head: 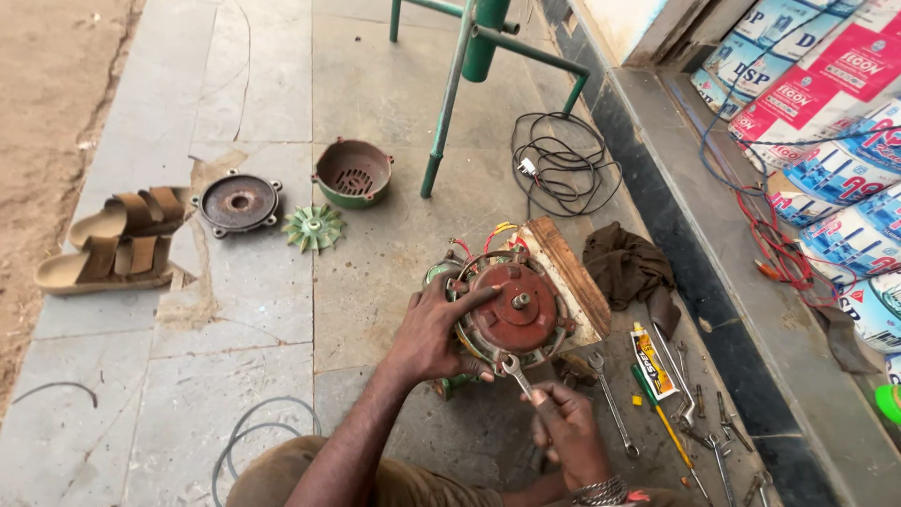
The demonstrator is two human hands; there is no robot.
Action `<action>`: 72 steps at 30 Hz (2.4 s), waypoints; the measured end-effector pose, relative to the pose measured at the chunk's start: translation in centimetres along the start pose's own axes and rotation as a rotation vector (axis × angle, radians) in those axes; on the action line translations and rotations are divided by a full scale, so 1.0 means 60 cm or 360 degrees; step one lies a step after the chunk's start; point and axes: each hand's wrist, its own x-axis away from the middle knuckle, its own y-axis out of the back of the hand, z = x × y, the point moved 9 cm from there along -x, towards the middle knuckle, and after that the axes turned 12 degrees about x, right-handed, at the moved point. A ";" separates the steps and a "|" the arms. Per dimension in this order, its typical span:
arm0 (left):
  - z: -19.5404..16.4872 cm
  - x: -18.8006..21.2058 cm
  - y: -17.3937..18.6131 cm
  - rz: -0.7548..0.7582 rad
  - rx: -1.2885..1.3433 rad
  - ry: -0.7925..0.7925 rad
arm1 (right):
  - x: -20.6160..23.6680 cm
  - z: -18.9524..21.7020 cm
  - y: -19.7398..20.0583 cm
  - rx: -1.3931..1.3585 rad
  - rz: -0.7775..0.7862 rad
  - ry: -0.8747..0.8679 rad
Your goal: The person sits on the floor and uses a wrench to tighten bolts on a green electric motor placed on a wooden block. The person rotates the motor to access different sides and continues tightening the bolts.
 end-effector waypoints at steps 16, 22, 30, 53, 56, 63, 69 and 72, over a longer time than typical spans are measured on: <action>-0.002 -0.009 -0.013 -0.0038 -0.0111 0.0072 | 0.014 -0.006 -0.060 -0.0464 -0.0294 -0.0012; -0.005 -0.009 -0.015 -0.0077 -0.0107 0.0041 | 0.002 0.010 -0.037 -0.0269 -0.0101 0.0003; -0.003 -0.007 -0.015 -0.0130 -0.0059 0.0055 | -0.002 0.016 -0.031 -0.0329 -0.0225 0.0056; -0.010 0.002 -0.014 -0.0239 -0.0066 0.0049 | 0.013 -0.020 -0.103 -0.0646 -0.0544 0.0072; -0.015 0.001 -0.010 -0.0296 -0.0091 0.0017 | 0.033 -0.026 -0.098 -0.0411 -0.0460 0.0168; -0.010 0.000 -0.015 -0.0250 -0.0038 0.0095 | 0.057 0.084 0.066 0.0818 -0.0946 0.0948; -0.014 0.002 -0.013 -0.0264 -0.0053 0.0064 | 0.009 0.155 0.075 0.1426 -0.0690 0.1362; -0.011 0.003 -0.016 -0.0235 -0.0074 0.0089 | -0.016 0.156 0.072 0.1406 -0.0535 0.1355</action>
